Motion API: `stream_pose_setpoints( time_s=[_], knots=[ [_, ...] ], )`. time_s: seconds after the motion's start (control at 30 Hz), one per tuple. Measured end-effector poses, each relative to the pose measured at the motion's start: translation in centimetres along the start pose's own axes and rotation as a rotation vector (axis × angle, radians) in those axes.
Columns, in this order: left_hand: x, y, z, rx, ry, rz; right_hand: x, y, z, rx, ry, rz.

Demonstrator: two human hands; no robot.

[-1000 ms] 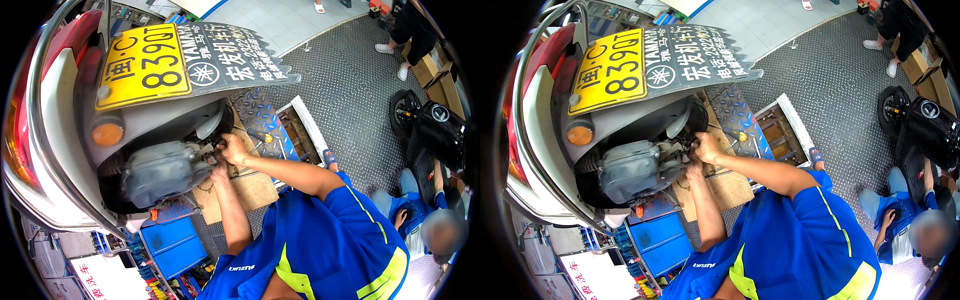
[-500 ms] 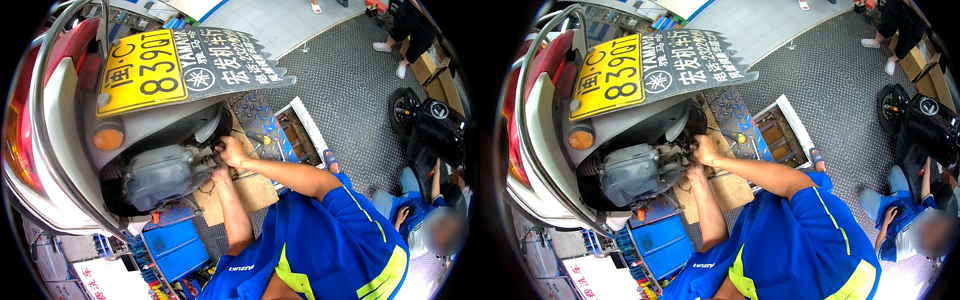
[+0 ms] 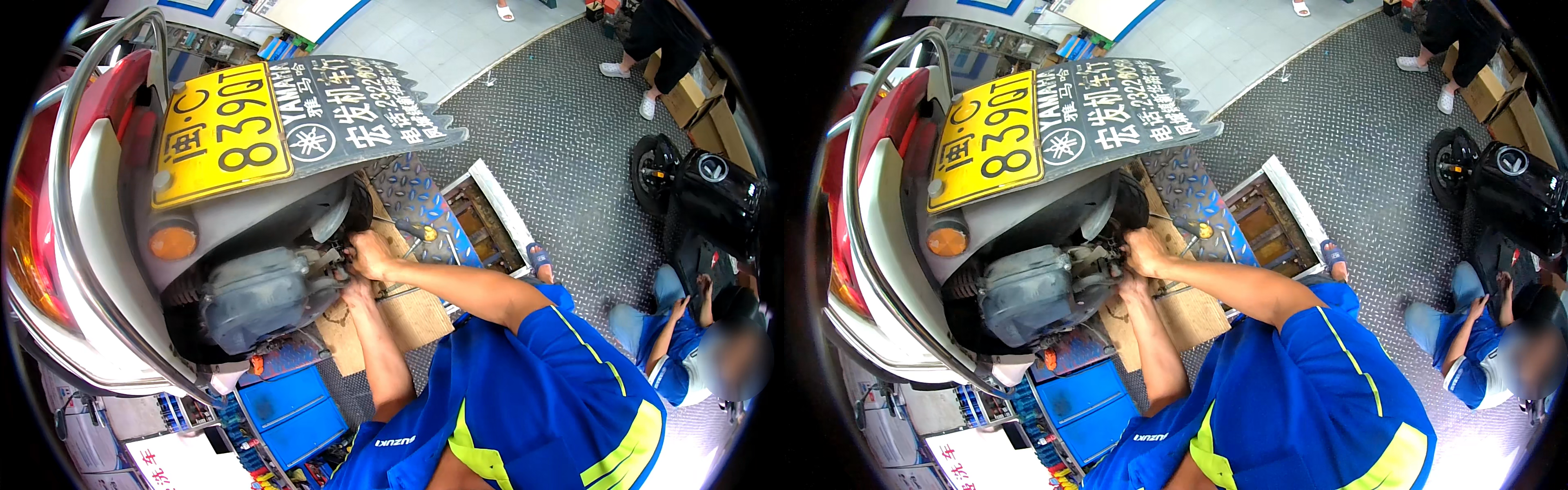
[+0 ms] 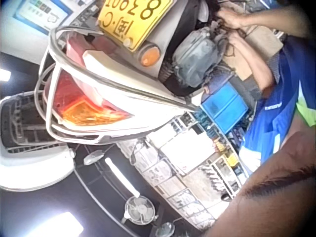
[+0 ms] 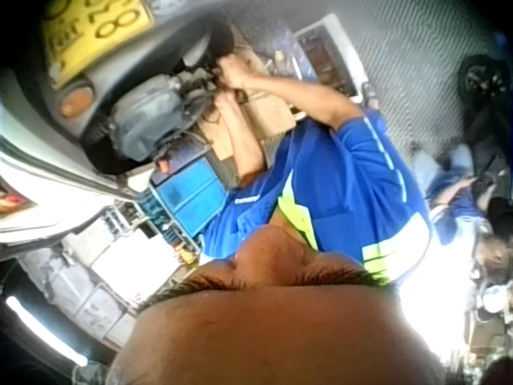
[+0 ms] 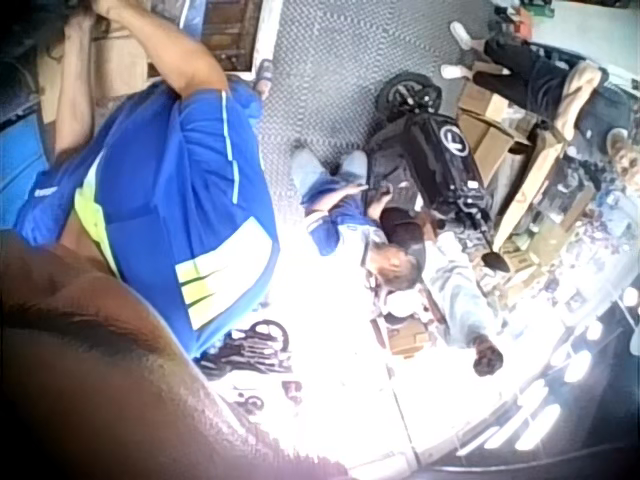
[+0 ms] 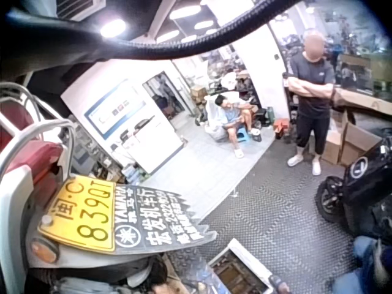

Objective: The person works on the underside of a white scooter using a wrench and a screwdriver to detach or tighten components near the engine and rear wheel while the scooter is elevated on a lift.

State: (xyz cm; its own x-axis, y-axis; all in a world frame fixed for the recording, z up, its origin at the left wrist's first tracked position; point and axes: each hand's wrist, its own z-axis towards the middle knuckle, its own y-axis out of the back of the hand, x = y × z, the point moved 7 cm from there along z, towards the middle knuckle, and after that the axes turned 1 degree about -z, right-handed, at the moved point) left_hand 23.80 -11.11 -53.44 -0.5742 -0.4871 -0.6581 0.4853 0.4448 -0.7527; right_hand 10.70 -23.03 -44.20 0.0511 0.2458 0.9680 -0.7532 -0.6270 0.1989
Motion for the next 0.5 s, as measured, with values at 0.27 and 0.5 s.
stream_pose_setpoints(
  time_s=[0.27, 0.5],
  knots=[
    [-1.4, 1.5, -0.4, -0.144, 0.004, 0.145, 0.0, -0.7, 0.3, 0.025, 0.071, 0.017],
    [-2.8, 7.5, 1.7, -0.123, -0.064, 0.093, 1.9, -0.9, -0.1, 0.027, 0.113, -0.005]
  ],
)
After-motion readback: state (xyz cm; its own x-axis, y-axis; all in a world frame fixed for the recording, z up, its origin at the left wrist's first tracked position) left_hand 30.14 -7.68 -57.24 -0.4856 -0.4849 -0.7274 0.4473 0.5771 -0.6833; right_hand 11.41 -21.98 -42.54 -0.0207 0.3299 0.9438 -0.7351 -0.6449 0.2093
